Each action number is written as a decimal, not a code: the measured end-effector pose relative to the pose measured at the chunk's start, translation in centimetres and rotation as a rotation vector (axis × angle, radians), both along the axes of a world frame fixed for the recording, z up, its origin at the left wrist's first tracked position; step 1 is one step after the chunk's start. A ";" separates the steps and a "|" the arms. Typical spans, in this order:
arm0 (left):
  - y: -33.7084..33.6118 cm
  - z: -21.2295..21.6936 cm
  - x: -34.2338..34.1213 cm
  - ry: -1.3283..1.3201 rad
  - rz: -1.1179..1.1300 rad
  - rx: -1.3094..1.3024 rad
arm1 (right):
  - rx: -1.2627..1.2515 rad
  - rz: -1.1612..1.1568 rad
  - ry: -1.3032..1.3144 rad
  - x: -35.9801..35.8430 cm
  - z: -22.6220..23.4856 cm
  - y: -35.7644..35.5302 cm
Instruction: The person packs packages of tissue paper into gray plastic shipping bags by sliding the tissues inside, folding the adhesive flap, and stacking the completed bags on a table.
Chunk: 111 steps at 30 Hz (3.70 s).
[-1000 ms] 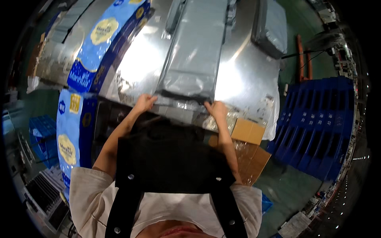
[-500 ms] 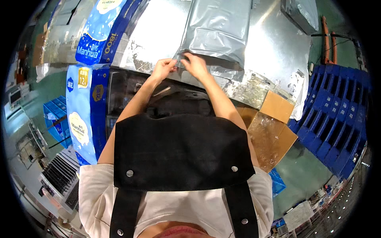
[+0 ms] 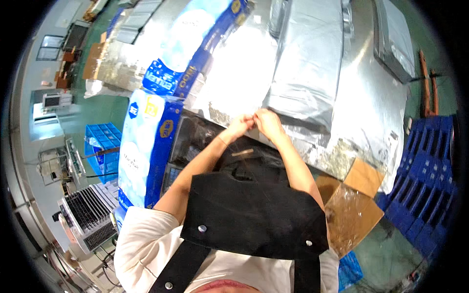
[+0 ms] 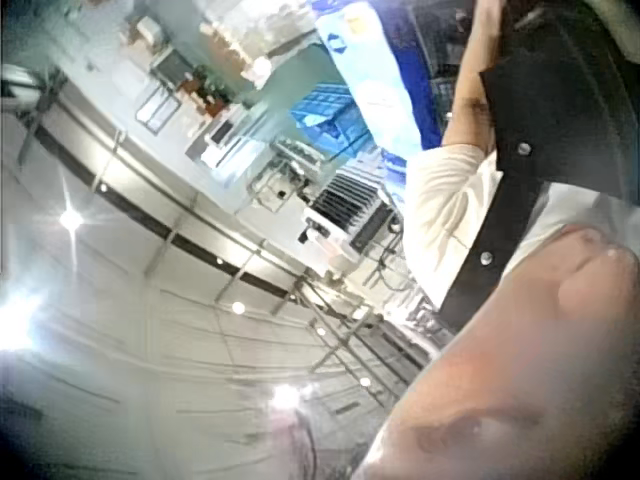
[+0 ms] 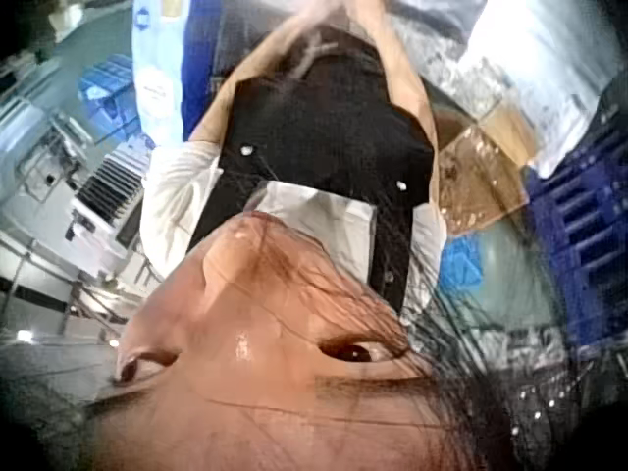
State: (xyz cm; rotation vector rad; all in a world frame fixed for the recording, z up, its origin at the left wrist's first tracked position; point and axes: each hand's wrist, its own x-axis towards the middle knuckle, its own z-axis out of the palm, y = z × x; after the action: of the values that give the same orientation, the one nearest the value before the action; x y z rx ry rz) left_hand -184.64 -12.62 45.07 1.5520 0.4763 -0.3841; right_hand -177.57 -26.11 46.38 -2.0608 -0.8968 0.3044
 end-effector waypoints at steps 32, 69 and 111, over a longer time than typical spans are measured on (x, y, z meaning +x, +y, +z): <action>3.5 4.9 8.3 -0.803 -1.209 1.218 | -0.547 0.311 -0.409 7.5 3.1 -21.3; -33.3 17.3 51.9 -0.335 -0.017 -0.580 | 1.013 -0.888 0.526 41.3 17.3 -43.6; 42.9 6.7 -8.2 0.314 0.252 0.170 | 0.460 0.312 1.440 -8.9 3.1 23.5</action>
State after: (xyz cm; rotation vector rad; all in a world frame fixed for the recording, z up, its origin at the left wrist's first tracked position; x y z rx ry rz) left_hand -192.83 30.29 51.74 1.5768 0.9597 -0.4011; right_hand -186.49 -2.62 49.44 -0.8328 -0.2743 1.3594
